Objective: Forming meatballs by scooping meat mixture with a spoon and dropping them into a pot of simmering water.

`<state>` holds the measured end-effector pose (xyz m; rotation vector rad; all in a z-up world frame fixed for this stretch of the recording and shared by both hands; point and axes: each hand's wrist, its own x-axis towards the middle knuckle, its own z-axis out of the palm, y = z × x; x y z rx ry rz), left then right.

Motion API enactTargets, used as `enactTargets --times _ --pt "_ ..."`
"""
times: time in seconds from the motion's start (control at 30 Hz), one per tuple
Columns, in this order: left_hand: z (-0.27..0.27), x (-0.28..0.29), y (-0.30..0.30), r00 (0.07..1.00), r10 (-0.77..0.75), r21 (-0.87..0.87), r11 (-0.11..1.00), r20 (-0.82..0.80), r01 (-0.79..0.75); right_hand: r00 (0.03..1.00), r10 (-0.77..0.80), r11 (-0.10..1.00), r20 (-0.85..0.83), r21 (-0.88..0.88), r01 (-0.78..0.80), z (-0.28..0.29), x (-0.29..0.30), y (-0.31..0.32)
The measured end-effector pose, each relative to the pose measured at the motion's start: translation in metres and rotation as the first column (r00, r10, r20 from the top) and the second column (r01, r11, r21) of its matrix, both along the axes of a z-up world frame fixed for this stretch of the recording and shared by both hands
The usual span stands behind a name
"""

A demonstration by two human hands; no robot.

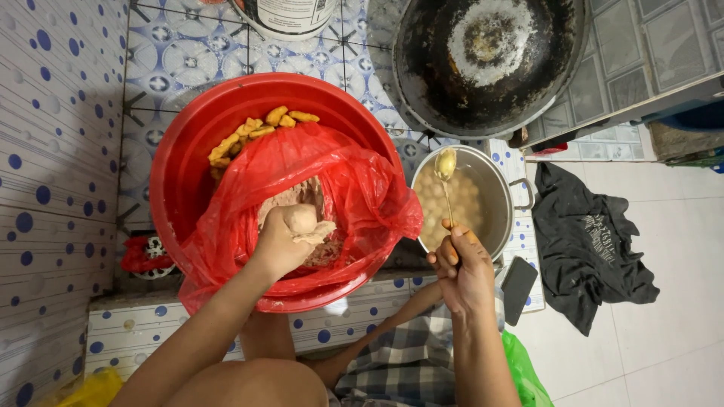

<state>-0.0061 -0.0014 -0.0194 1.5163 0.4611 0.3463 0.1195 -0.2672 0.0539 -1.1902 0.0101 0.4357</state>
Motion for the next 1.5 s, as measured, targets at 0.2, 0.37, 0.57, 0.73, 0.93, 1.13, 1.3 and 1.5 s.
enactTargets --times 0.2,0.37,0.57,0.73,0.93,1.13,1.3,1.5 --pt "-0.013 0.007 0.004 0.971 -0.180 -0.218 0.953 0.157 0.212 0.954 0.030 0.939 0.299 -0.335 0.075 0.020 -0.020 0.014" --pt "0.024 0.001 0.006 0.971 -0.179 -0.210 0.955 0.159 0.210 0.845 0.244 0.749 0.476 -0.646 0.148 0.046 -0.043 0.025" --pt "0.009 0.004 0.000 0.990 -0.086 -0.409 0.904 0.113 0.125 0.574 0.567 0.544 0.591 -0.792 0.278 0.083 -0.067 0.052" --pt "0.008 0.004 -0.002 0.996 -0.079 -0.285 0.954 0.051 0.090 0.337 0.676 0.543 0.655 -0.753 0.372 0.090 -0.074 0.067" --pt "-0.009 0.004 -0.003 0.998 -0.063 -0.091 0.994 0.016 0.064 0.228 0.710 0.573 0.666 -0.735 0.362 0.093 -0.078 0.078" --pt "-0.017 0.013 0.000 0.983 -0.027 -0.211 0.977 -0.180 -0.012 0.208 0.705 0.605 0.678 -0.728 0.323 0.069 -0.083 0.080" --pt "-0.030 0.007 -0.002 0.887 0.069 0.232 0.972 -0.457 0.044 0.670 0.602 0.625 0.433 -0.779 -0.058 0.037 -0.087 0.074" --pt "-0.016 0.003 0.002 0.821 -0.012 0.375 0.886 -0.570 0.273 0.928 0.373 0.836 -0.023 -0.426 -0.347 -0.036 -0.067 0.045"
